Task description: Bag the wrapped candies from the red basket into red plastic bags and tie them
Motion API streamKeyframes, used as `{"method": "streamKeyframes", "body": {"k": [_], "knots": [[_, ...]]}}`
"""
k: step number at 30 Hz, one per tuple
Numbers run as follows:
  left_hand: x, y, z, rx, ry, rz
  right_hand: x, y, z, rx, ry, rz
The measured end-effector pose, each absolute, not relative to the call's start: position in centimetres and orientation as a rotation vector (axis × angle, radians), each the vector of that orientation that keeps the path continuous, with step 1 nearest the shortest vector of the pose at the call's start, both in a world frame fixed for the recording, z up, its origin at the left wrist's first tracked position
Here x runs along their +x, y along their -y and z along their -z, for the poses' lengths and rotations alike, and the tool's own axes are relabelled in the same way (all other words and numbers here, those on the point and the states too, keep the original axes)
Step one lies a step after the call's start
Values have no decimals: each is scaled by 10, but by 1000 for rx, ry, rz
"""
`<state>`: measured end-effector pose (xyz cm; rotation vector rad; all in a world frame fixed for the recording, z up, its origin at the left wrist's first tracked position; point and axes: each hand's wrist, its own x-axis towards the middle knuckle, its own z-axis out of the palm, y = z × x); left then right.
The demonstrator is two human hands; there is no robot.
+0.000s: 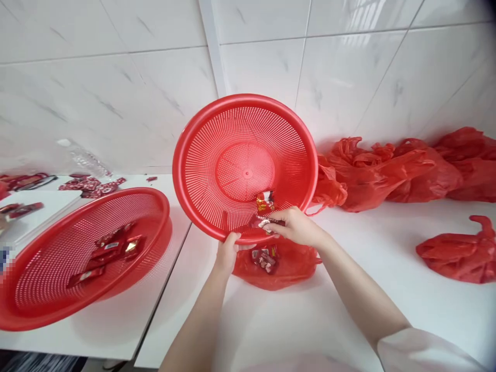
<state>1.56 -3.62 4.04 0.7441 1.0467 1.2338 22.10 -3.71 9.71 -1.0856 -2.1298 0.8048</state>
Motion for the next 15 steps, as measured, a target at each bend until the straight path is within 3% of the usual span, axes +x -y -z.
{"method": "streamKeyframes", "body": {"k": [5,15], "knots": [[9,32,-38,744,-1048,-1282,233,42,-104,-1041,2191,-1072],[9,27,-31,739,-1039,-1343,222,38,-87,-1196,2530,-1080]]}}
